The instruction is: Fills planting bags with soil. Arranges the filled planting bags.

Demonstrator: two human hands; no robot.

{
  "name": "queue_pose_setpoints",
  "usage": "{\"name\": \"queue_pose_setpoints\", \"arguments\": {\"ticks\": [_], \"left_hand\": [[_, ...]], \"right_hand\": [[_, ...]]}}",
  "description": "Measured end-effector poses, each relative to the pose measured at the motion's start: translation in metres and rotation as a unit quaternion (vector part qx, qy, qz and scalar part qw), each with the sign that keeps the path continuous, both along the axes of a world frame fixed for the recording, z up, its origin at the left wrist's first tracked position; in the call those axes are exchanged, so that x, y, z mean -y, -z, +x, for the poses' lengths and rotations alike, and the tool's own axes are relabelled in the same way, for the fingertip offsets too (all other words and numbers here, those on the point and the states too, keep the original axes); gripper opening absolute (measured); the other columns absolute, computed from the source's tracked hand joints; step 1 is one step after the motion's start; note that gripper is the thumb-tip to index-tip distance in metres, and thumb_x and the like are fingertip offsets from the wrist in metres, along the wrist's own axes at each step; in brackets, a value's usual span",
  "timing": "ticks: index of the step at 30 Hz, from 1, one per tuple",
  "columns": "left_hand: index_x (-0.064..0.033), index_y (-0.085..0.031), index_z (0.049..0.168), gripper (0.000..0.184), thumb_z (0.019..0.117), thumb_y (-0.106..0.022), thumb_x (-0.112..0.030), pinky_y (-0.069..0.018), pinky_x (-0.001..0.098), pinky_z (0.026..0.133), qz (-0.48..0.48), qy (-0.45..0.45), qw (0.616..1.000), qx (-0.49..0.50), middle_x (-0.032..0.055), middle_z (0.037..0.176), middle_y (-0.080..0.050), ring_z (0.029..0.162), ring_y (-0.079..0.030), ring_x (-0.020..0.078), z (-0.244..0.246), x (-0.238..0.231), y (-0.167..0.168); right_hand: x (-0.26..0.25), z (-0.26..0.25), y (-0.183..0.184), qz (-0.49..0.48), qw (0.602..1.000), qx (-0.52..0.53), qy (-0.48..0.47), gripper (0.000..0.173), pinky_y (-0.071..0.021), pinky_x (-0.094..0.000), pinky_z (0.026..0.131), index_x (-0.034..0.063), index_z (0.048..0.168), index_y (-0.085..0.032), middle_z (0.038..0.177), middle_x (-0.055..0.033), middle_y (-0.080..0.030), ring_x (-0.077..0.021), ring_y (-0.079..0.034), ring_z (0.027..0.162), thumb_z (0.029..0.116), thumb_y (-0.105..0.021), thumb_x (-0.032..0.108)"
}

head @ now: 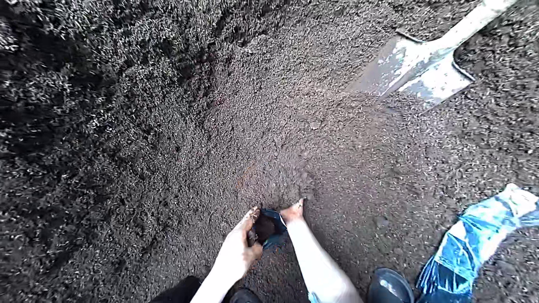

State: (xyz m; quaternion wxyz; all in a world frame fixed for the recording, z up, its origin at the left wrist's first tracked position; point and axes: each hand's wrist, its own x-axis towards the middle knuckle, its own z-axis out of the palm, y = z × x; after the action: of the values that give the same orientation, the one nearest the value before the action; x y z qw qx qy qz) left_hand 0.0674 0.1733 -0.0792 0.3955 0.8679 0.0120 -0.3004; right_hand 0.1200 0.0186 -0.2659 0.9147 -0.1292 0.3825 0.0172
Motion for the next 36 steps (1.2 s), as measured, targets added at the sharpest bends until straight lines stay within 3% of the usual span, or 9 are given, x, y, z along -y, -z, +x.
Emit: {"name": "queue_pose_setpoints", "arguments": {"ticks": [4, 7, 11, 14, 18, 23, 28, 34, 36], "left_hand": [[-0.0121, -0.044, 0.157, 0.075, 0.0861, -0.069, -0.008, -0.0503, 0.0435, 0.106, 0.001, -0.058, 0.998, -0.037, 0.0090, 0.160, -0.045, 0.126, -0.062, 0.0214, 0.014, 0.002, 0.046], [-0.0126, -0.042, 0.158, 0.076, 0.0870, -0.069, -0.009, -0.0505, 0.0442, 0.106, -0.024, -0.051, 0.998, -0.040, 0.0089, 0.159, -0.046, 0.126, -0.062, 0.0212, 0.021, 0.005, 0.035], [-0.0077, -0.050, 0.151, 0.065, 0.0892, -0.070, -0.009, -0.0453, 0.0449, 0.112, -0.027, -0.012, 0.999, -0.023, 0.0105, 0.159, -0.046, 0.134, -0.057, 0.0225, 0.025, 0.005, 0.029], [-0.0018, -0.055, 0.143, 0.058, 0.0886, -0.074, -0.011, -0.0447, 0.0492, 0.112, -0.016, -0.021, 0.999, -0.023, 0.0176, 0.147, -0.056, 0.131, -0.059, 0.0282, 0.020, 0.004, 0.022], [0.0046, -0.045, 0.148, 0.071, 0.0850, -0.077, -0.006, -0.0402, 0.0478, 0.117, 0.006, -0.057, 0.998, -0.021, 0.0233, 0.148, -0.053, 0.137, -0.053, 0.0318, 0.004, -0.003, 0.017], [0.0042, -0.046, 0.149, 0.072, 0.0850, -0.077, -0.006, -0.0344, 0.0440, 0.122, -0.004, -0.069, 0.998, 0.009, 0.0211, 0.159, -0.042, 0.146, -0.045, 0.0284, -0.007, -0.003, 0.008], [-0.0020, -0.035, 0.158, 0.077, 0.0905, -0.070, -0.008, -0.0296, 0.0386, 0.125, 0.007, -0.023, 0.999, 0.027, 0.0164, 0.168, -0.029, 0.153, -0.034, 0.0235, -0.013, -0.005, 0.022], [-0.0345, -0.064, 0.139, 0.044, 0.0951, -0.062, -0.030, -0.0212, 0.0687, 0.116, 0.254, 0.105, 0.961, 0.018, 0.0083, 0.173, -0.014, 0.155, -0.020, 0.0420, 0.006, 0.019, -0.001], [-0.0320, -0.066, 0.137, 0.038, 0.1007, -0.056, -0.031, -0.0333, 0.0648, 0.108, 0.288, 0.157, 0.944, 0.018, 0.0077, 0.170, -0.027, 0.146, -0.036, 0.0410, 0.019, 0.030, 0.001]], "right_hand": [[0.027, 0.024, -0.003, -0.026, 0.998, 0.009, -0.060, 0.076, -0.0503, -0.0430, 0.094, 0.0088, 0.147, -0.033, 0.130, -0.0139, -0.053, -0.0218, -0.055, 0.116, 0.1044, -0.004, 0.064], [0.049, 0.017, -0.045, -0.076, 0.987, -0.012, -0.142, 0.069, -0.0539, -0.0383, 0.079, 0.0050, 0.133, -0.043, 0.110, -0.0132, -0.059, -0.0198, -0.060, 0.095, 0.1076, -0.004, 0.055], [0.054, -0.007, -0.124, -0.133, 0.967, -0.028, -0.217, 0.065, -0.0528, -0.0414, 0.088, 0.0083, 0.144, -0.041, 0.124, -0.0146, -0.057, -0.0223, -0.059, 0.108, 0.1097, -0.009, 0.053], [0.043, -0.019, -0.147, -0.035, 0.962, 0.046, -0.266, 0.068, -0.0606, -0.0400, 0.074, 0.0126, 0.120, -0.059, 0.099, -0.0090, -0.071, -0.0207, -0.070, 0.089, 0.1061, -0.014, 0.062], [0.026, -0.030, -0.162, -0.223, 0.886, 0.126, -0.387, 0.039, -0.0581, -0.0373, 0.089, 0.0058, 0.145, -0.047, 0.124, -0.0119, -0.065, -0.0187, -0.067, 0.106, 0.1118, -0.035, 0.022], [0.019, -0.035, -0.210, -0.433, 0.745, 0.133, -0.489, 0.038, -0.0473, -0.0376, 0.106, 0.0039, 0.142, -0.054, 0.145, -0.0155, -0.054, -0.0195, -0.054, 0.131, 0.1091, -0.048, 0.020], [0.075, -0.030, -0.108, -0.313, 0.854, -0.093, -0.404, 0.065, -0.0519, -0.0515, 0.099, 0.0022, 0.153, -0.036, 0.147, -0.0228, -0.052, -0.0356, -0.059, 0.127, 0.1104, -0.032, 0.051], [0.106, -0.023, -0.017, -0.125, 0.970, -0.146, -0.151, 0.090, -0.0514, -0.0528, 0.102, 0.0078, 0.161, -0.010, 0.156, -0.0293, -0.036, -0.0413, -0.053, 0.133, 0.1009, -0.023, 0.074], [0.104, -0.003, -0.006, -0.101, 0.983, -0.120, -0.099, 0.097, -0.0467, -0.0630, 0.105, 0.0131, 0.163, -0.006, 0.162, -0.0277, -0.025, -0.0458, -0.042, 0.141, 0.0958, -0.026, 0.081]]}}
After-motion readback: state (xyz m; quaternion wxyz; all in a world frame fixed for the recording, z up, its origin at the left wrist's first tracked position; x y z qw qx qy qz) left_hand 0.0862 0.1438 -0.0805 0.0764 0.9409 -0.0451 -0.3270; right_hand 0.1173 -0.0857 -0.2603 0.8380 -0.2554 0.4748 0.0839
